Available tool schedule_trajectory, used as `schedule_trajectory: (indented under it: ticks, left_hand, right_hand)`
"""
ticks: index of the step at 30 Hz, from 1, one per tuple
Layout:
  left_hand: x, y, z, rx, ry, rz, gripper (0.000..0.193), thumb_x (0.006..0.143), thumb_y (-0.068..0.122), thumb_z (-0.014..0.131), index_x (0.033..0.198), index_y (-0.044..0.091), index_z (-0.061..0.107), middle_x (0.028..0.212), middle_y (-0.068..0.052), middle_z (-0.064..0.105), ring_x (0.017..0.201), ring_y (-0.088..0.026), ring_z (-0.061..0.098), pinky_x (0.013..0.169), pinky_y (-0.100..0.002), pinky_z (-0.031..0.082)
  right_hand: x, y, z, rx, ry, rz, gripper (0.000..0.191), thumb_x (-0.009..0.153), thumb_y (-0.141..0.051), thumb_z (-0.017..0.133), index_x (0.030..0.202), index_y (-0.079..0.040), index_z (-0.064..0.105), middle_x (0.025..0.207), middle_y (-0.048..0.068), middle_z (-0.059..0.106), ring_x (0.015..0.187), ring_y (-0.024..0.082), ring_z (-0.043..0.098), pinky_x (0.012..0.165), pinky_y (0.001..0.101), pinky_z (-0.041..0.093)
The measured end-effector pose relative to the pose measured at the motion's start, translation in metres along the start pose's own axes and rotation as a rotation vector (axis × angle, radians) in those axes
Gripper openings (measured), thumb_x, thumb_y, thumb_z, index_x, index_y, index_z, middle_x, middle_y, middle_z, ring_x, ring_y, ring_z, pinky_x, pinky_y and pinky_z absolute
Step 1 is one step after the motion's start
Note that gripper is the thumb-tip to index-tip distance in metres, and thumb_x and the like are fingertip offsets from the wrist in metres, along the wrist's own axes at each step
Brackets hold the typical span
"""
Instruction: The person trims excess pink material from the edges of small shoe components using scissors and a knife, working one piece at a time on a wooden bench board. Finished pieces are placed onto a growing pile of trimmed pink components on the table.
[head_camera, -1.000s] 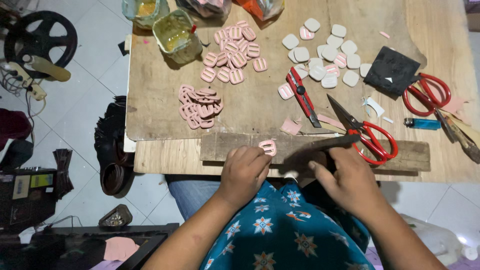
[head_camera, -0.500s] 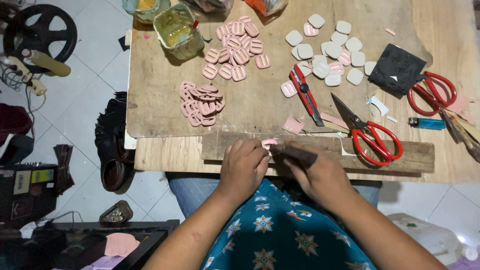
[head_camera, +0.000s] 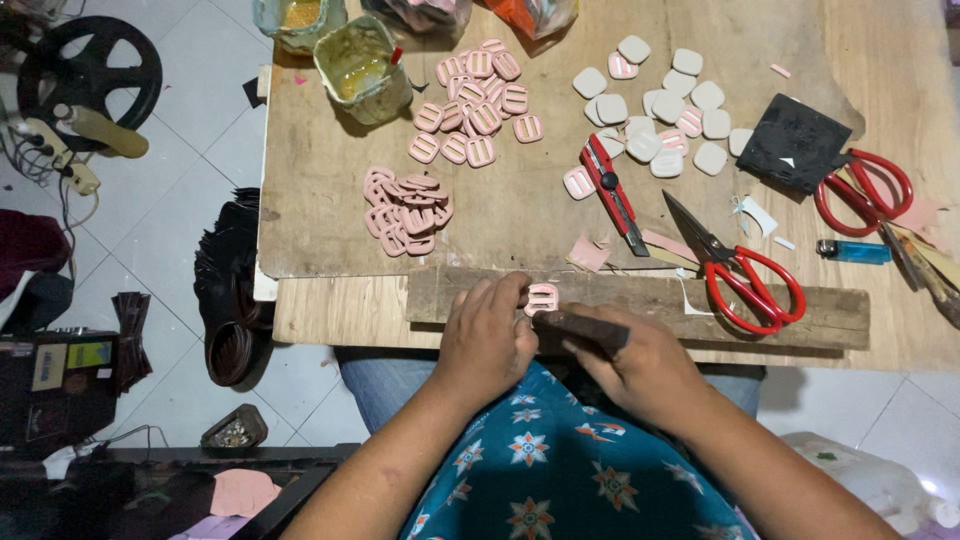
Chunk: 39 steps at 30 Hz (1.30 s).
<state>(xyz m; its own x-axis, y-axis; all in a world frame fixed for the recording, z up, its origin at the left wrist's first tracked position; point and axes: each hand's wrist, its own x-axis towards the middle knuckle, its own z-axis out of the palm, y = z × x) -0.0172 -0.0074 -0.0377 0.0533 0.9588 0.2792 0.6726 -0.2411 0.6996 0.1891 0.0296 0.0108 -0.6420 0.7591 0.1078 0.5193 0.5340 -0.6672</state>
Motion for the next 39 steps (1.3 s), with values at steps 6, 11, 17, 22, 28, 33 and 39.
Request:
schedule_trajectory:
  ticks: [6,11,17,22,28,33,39]
  left_hand:
    - [0.006,0.007,0.008,0.072,0.092,0.002,0.057,0.079,0.031,0.081,0.122,0.002,0.057,0.103,-0.012,0.064,0.098,-0.033,0.058,0.085,-0.047,0.043]
    - [0.015,0.012,0.014,0.158,0.055,-0.064,0.049,0.079,0.034,0.084,0.113,0.005,0.064,0.104,-0.012,0.063,0.101,-0.034,0.056,0.086,-0.047,0.043]
    - [0.016,0.013,0.008,0.030,0.032,0.065,0.043,0.076,0.011,0.071,0.118,0.005,0.064,0.115,-0.011,0.066,0.111,-0.032,0.058,0.095,-0.046,0.041]
    - [0.015,0.003,0.002,-0.094,-0.020,0.099,0.046,0.076,0.000,0.060,0.121,0.009,0.064,0.114,-0.010,0.068,0.118,-0.028,0.059,0.102,-0.045,0.039]
    - [0.015,-0.001,-0.001,-0.129,-0.015,0.095,0.045,0.078,-0.002,0.061,0.123,0.008,0.063,0.117,-0.011,0.067,0.121,-0.029,0.060,0.107,-0.047,0.040]
    - [0.010,0.003,-0.001,-0.039,0.046,0.137,0.027,0.079,0.013,0.075,0.104,0.006,0.065,0.120,-0.013,0.062,0.120,-0.034,0.057,0.102,-0.047,0.042]
    - [0.006,0.006,0.008,-0.020,0.102,0.113,0.017,0.082,0.014,0.076,0.096,0.007,0.071,0.116,-0.011,0.062,0.116,-0.030,0.058,0.100,-0.046,0.042]
  right_hand:
    - [-0.014,0.007,0.000,0.162,0.056,0.518,0.032,0.088,-0.016,0.071,0.120,-0.009,0.070,0.086,0.011,0.078,0.069,0.026,0.076,0.067,0.0337,0.059]
    - [-0.021,0.015,-0.002,0.083,0.197,0.238,0.031,0.088,-0.013,0.071,0.117,-0.002,0.068,0.099,0.015,0.074,0.084,0.024,0.073,0.074,0.0338,0.056]
    - [-0.023,0.014,-0.004,0.254,0.153,0.403,0.030,0.089,-0.011,0.066,0.118,-0.004,0.069,0.088,0.011,0.076,0.076,0.021,0.073,0.072,0.0322,0.057]
    - [-0.021,0.012,-0.005,0.233,0.150,0.437,0.028,0.091,-0.011,0.065,0.117,-0.004,0.069,0.089,0.011,0.075,0.079,0.020,0.072,0.074,0.0319,0.056]
    - [-0.018,0.012,0.001,0.135,0.162,0.208,0.030,0.089,-0.010,0.067,0.118,0.000,0.066,0.097,0.014,0.071,0.086,0.022,0.070,0.077,0.0327,0.055]
    - [-0.019,0.011,0.001,0.202,0.071,0.438,0.031,0.089,-0.011,0.066,0.119,-0.004,0.067,0.080,0.011,0.071,0.069,0.025,0.072,0.067,0.0340,0.057]
    - [-0.016,0.013,-0.005,0.105,0.007,0.457,0.027,0.091,-0.016,0.067,0.116,-0.008,0.071,0.088,0.011,0.077,0.075,0.025,0.075,0.071,0.0347,0.058]
